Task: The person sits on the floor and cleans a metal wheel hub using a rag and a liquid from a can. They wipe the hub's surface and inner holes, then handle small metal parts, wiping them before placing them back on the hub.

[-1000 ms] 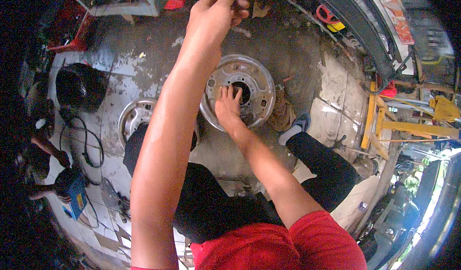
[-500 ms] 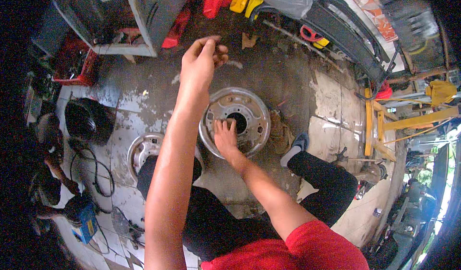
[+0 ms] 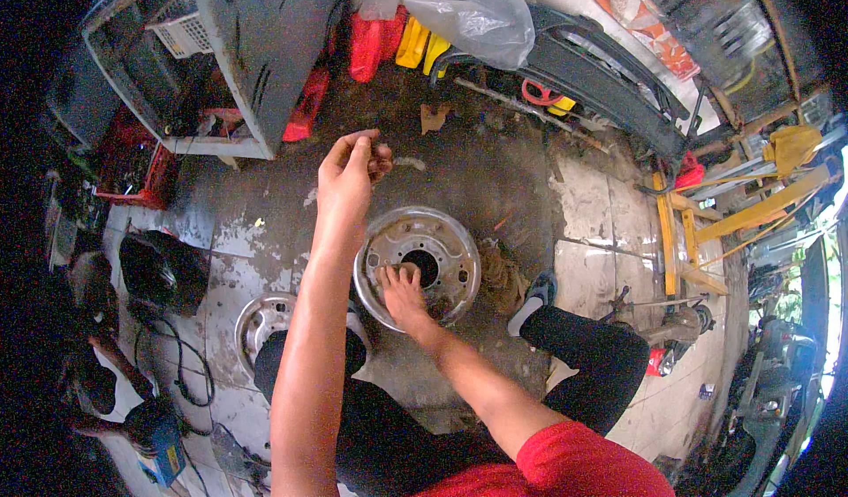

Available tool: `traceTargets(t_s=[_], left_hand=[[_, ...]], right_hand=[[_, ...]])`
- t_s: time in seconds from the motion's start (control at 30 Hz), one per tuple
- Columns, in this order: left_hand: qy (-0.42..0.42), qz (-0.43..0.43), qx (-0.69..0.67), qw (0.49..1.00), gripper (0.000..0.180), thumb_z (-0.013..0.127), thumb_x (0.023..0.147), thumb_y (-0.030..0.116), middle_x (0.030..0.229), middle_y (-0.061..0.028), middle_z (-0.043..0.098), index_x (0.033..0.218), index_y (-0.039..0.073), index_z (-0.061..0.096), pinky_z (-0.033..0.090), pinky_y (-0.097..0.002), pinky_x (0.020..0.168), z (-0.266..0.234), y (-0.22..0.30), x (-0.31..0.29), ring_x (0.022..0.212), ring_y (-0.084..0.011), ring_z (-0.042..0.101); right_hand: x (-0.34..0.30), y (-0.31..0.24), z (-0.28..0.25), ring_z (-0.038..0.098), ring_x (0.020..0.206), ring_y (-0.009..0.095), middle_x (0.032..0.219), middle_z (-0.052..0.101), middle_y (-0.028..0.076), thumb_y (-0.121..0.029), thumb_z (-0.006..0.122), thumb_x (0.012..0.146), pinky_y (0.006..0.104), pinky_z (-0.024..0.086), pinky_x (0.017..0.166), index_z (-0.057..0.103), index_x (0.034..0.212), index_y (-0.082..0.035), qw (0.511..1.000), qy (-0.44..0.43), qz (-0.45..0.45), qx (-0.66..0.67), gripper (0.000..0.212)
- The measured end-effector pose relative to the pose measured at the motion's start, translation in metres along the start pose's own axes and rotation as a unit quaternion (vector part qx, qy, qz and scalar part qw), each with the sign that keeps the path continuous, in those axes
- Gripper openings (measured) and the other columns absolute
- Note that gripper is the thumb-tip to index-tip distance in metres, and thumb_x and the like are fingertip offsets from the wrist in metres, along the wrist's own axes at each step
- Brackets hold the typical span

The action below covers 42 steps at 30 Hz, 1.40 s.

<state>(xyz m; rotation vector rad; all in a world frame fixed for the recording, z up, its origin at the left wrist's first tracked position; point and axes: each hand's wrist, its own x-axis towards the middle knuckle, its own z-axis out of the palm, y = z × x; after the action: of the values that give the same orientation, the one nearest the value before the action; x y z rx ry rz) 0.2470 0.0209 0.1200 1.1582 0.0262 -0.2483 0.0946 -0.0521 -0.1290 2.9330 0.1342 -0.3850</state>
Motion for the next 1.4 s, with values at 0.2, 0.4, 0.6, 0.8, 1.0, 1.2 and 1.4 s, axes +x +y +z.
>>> traceTargets(t_s=[0.2, 0.4, 0.6, 0.8, 1.0, 1.2, 1.4], left_hand=[[0.0, -0.005, 0.012, 1.0, 0.027, 0.047, 0.103, 0.02, 0.088, -0.0056, 0.067, 0.112, 0.0, 0.062, 0.05, -0.027, 0.073, 0.003, -0.002, 0.001, 0.077, -0.0116, 0.062], [-0.003, -0.007, 0.01, 1.0, 0.027, 0.046, 0.103, 0.019, 0.086, -0.0067, 0.066, 0.112, -0.001, 0.062, 0.051, -0.0276, 0.074, 0.004, 0.0, 0.0, 0.077, -0.012, 0.063], [0.002, -0.01, 0.009, 1.0, 0.026, 0.045, 0.103, 0.018, 0.086, -0.0065, 0.066, 0.112, -0.001, 0.061, 0.051, -0.0276, 0.074, 0.003, 0.001, 0.0, 0.077, -0.0123, 0.062], [-0.007, 0.013, -0.003, 1.0, 0.026, 0.046, 0.103, 0.017, 0.085, -0.0078, 0.066, 0.11, -0.003, 0.062, 0.052, -0.0286, 0.072, 0.007, -0.002, -0.001, 0.075, -0.0128, 0.063], [-0.004, 0.012, -0.009, 1.0, 0.025, 0.047, 0.103, 0.017, 0.086, -0.0073, 0.067, 0.11, -0.002, 0.062, 0.05, -0.0268, 0.071, 0.004, -0.002, 0.003, 0.075, -0.0121, 0.062], [-0.003, 0.014, 0.003, 1.0, 0.025, 0.047, 0.102, 0.017, 0.084, -0.0076, 0.067, 0.108, -0.002, 0.062, 0.051, -0.0276, 0.071, 0.008, -0.003, 0.001, 0.074, -0.0125, 0.063], [0.006, 0.01, 0.009, 1.0, 0.024, 0.048, 0.101, 0.016, 0.084, -0.0086, 0.068, 0.107, -0.002, 0.063, 0.052, -0.0274, 0.07, 0.005, -0.003, 0.003, 0.073, -0.0127, 0.064]], right_hand=[[0.004, -0.003, 0.009, 0.045, 0.124, 0.031, 0.141, 0.046, 0.009, -0.019, 0.052, 0.092, 0.0625, 0.029, 0.106, 0.043, 0.143, -0.008, 0.997, -0.002, 0.06, 0.042, 0.053], [0.004, 0.005, 0.004, 0.045, 0.124, 0.03, 0.137, 0.048, 0.008, -0.018, 0.051, 0.092, 0.0621, 0.029, 0.106, 0.045, 0.142, -0.009, 0.999, 0.02, 0.028, 0.001, 0.052], [-0.006, 0.0, 0.008, 0.044, 0.125, 0.03, 0.136, 0.048, 0.007, -0.016, 0.047, 0.093, 0.0617, 0.028, 0.107, 0.044, 0.143, -0.01, 0.999, 0.028, 0.043, 0.009, 0.051], [0.007, 0.018, 0.004, 0.043, 0.129, 0.033, 0.137, 0.047, 0.009, -0.018, 0.045, 0.094, 0.063, 0.027, 0.108, 0.044, 0.144, -0.009, 1.0, -0.007, 0.021, -0.014, 0.051], [-0.011, 0.008, 0.015, 0.044, 0.124, 0.032, 0.137, 0.047, 0.01, -0.016, 0.05, 0.091, 0.0619, 0.028, 0.107, 0.044, 0.143, -0.009, 0.998, 0.023, 0.025, 0.046, 0.053], [0.006, 0.018, 0.007, 0.043, 0.126, 0.032, 0.137, 0.047, 0.009, -0.017, 0.051, 0.091, 0.0614, 0.028, 0.108, 0.044, 0.143, -0.01, 1.0, 0.013, 0.017, 0.006, 0.053], [-0.012, 0.017, 0.016, 0.04, 0.13, 0.032, 0.138, 0.048, 0.01, -0.015, 0.05, 0.091, 0.061, 0.028, 0.108, 0.047, 0.14, -0.009, 0.998, 0.043, 0.018, 0.043, 0.05]])
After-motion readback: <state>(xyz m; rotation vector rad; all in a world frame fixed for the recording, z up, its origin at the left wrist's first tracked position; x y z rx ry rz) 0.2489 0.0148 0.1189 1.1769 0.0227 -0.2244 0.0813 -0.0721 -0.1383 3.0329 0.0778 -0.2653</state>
